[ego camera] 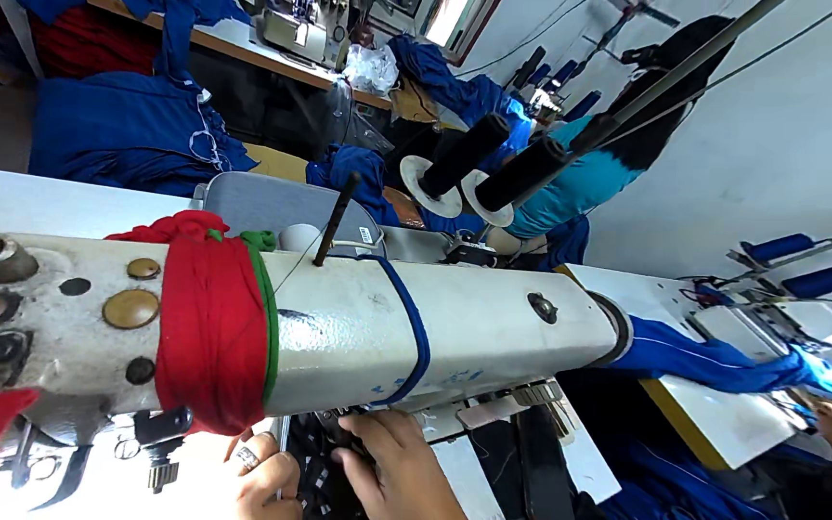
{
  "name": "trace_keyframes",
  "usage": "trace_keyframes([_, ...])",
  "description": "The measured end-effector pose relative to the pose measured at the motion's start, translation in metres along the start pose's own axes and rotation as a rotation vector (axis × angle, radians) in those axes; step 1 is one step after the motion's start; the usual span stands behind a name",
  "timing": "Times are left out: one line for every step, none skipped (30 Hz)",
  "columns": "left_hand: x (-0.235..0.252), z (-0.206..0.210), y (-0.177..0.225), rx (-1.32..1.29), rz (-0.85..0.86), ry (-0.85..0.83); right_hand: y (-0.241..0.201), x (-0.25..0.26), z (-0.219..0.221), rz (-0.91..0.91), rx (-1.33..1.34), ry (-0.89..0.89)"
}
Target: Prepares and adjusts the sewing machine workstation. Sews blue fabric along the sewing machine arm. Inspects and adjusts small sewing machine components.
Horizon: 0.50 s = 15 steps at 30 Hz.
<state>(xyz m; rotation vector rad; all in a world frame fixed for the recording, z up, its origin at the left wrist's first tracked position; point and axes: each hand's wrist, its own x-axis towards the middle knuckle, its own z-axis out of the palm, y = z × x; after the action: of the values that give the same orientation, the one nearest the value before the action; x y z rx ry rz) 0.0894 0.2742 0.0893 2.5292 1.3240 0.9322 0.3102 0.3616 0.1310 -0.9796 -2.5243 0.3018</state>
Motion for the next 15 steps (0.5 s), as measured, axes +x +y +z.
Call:
trace_keyframes([0.0, 0.001, 0.0, 0.001, 0.003, 0.01, -0.002, 0.002, 0.006, 0.023, -0.061, 0.024])
trace_keyframes([0.0, 0.002, 0.0, -0.001, 0.002, 0.018, -0.005, 0.004, 0.011, 0.045, -0.11, 0.038])
trace_keyframes([-0.001, 0.003, -0.001, 0.001, 0.0, 0.023, -0.008, 0.005, 0.014, 0.07, -0.14, 0.042])
trace_keyframes([0.0, 0.002, -0.001, 0.006, -0.003, 0.021, -0.012, 0.007, 0.015, 0.1, -0.154, 0.036])
trace_keyframes([0.0, 0.001, 0.0, 0.013, -0.007, 0.015, -0.016, 0.009, 0.015, 0.131, -0.161, 0.026])
trace_keyframes([0.0, 0.001, 0.0, 0.019, -0.011, 0.011, -0.019, 0.011, 0.015, 0.153, -0.171, 0.018])
trace_keyframes([0.0, 0.001, 0.0, 0.022, -0.012, 0.014, -0.021, 0.012, 0.015, 0.165, -0.181, 0.012])
trace_keyframes([-0.001, 0.002, -0.001, 0.02, -0.01, 0.02, -0.022, 0.014, 0.014, 0.172, -0.185, 0.002])
trace_keyframes([-0.001, 0.003, -0.001, 0.014, -0.006, 0.027, -0.023, 0.015, 0.012, 0.18, -0.175, -0.014])
trace_keyframes([-0.001, 0.003, -0.001, 0.022, -0.004, 0.031, -0.022, 0.017, 0.011, 0.188, -0.157, -0.029])
trace_keyframes([-0.001, 0.004, -0.001, 0.025, -0.004, 0.036, -0.02, 0.018, 0.01, 0.195, -0.13, -0.041])
trace_keyframes([-0.001, 0.005, -0.001, 0.03, -0.003, 0.046, -0.017, 0.02, 0.008, 0.207, -0.094, -0.058])
trace_keyframes([-0.001, 0.007, -0.002, 0.035, 0.0, 0.06, -0.014, 0.021, 0.005, 0.224, -0.054, -0.084])
trace_keyframes([-0.002, 0.009, -0.002, 0.038, 0.003, 0.078, -0.012, 0.023, 0.002, 0.246, -0.018, -0.118])
trace_keyframes([-0.002, 0.011, -0.003, 0.032, 0.006, 0.09, -0.011, 0.026, -0.002, 0.273, 0.017, -0.163])
